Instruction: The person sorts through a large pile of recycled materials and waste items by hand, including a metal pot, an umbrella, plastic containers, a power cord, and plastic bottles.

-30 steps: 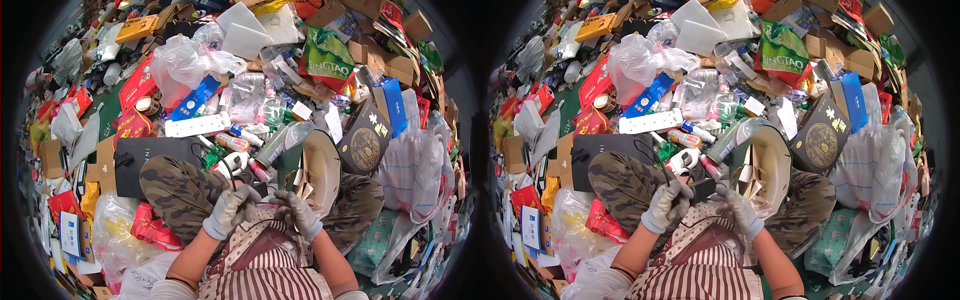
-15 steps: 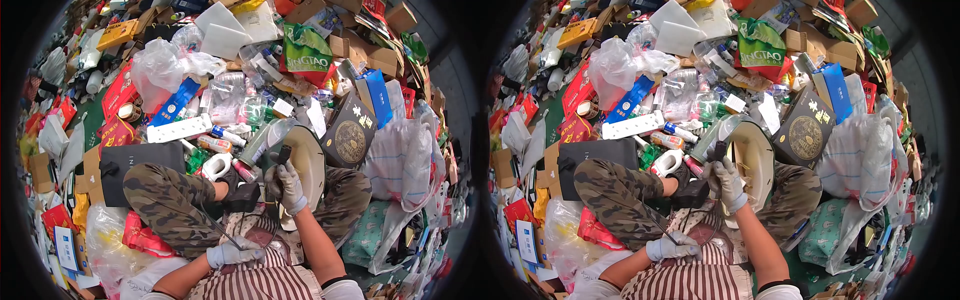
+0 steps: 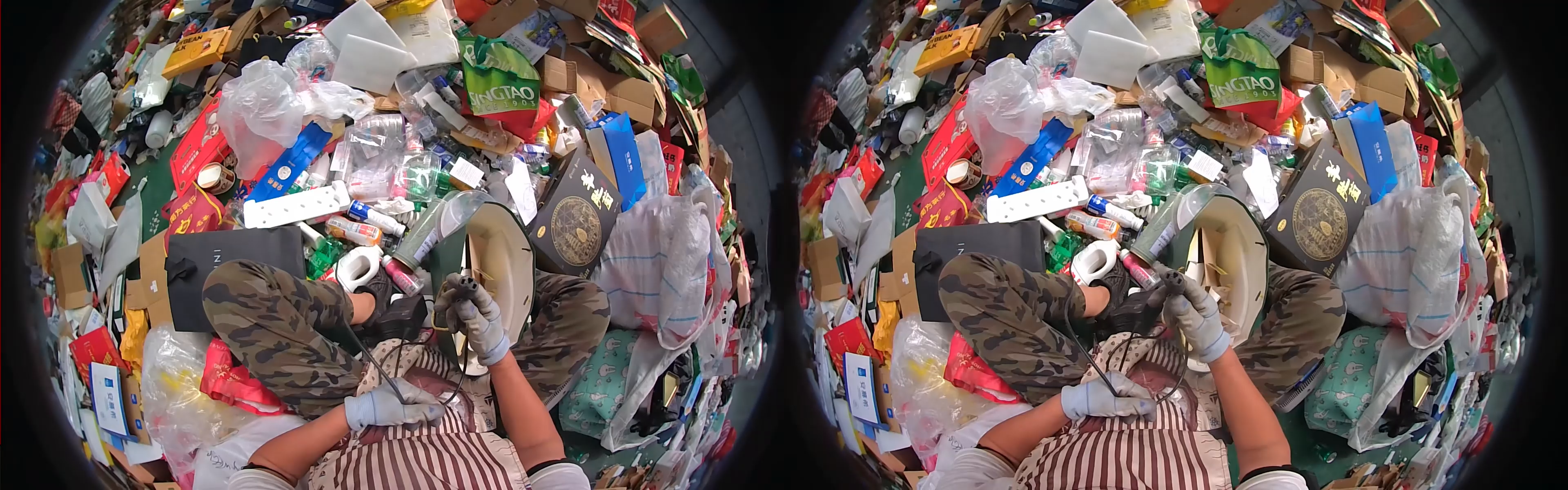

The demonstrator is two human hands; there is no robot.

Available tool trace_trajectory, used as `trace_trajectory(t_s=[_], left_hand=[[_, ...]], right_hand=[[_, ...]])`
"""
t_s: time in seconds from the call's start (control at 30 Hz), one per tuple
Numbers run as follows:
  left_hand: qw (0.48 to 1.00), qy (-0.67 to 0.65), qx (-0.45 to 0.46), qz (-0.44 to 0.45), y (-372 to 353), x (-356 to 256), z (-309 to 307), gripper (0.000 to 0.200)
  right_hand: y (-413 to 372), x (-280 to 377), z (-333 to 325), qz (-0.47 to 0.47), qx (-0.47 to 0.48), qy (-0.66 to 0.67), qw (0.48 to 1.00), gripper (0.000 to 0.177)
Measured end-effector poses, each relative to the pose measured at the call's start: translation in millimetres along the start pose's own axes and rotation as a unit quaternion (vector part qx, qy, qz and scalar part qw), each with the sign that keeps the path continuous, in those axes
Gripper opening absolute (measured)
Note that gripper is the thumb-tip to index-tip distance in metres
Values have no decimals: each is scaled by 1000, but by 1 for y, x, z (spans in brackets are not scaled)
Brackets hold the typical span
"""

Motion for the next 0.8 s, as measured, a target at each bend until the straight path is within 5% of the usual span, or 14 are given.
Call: trace_trajectory(t_s=[0.53, 0.63, 0.8], left_hand=[[998, -47, 27, -35, -6, -5, -1, 28], [996, -47, -26, 73, -6, -10, -4, 28], [891, -280, -330, 141, 4, -15, -33, 45]], right_hand=[[-3, 0, 9, 78, -39, 77, 993, 46], [-7, -12, 4, 126, -28, 86, 988, 46], [-24, -13, 20, 260, 41, 63, 963, 45]])
Point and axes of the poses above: each hand's wrist, its own y-axis towards the middle knuckle, its own z-axis out of the palm, x = y × z, the point moved 2 cm from there along y, towards the middle knuckle, and after that the axes turned 4 degrees about -z, right-handed, at the moved point
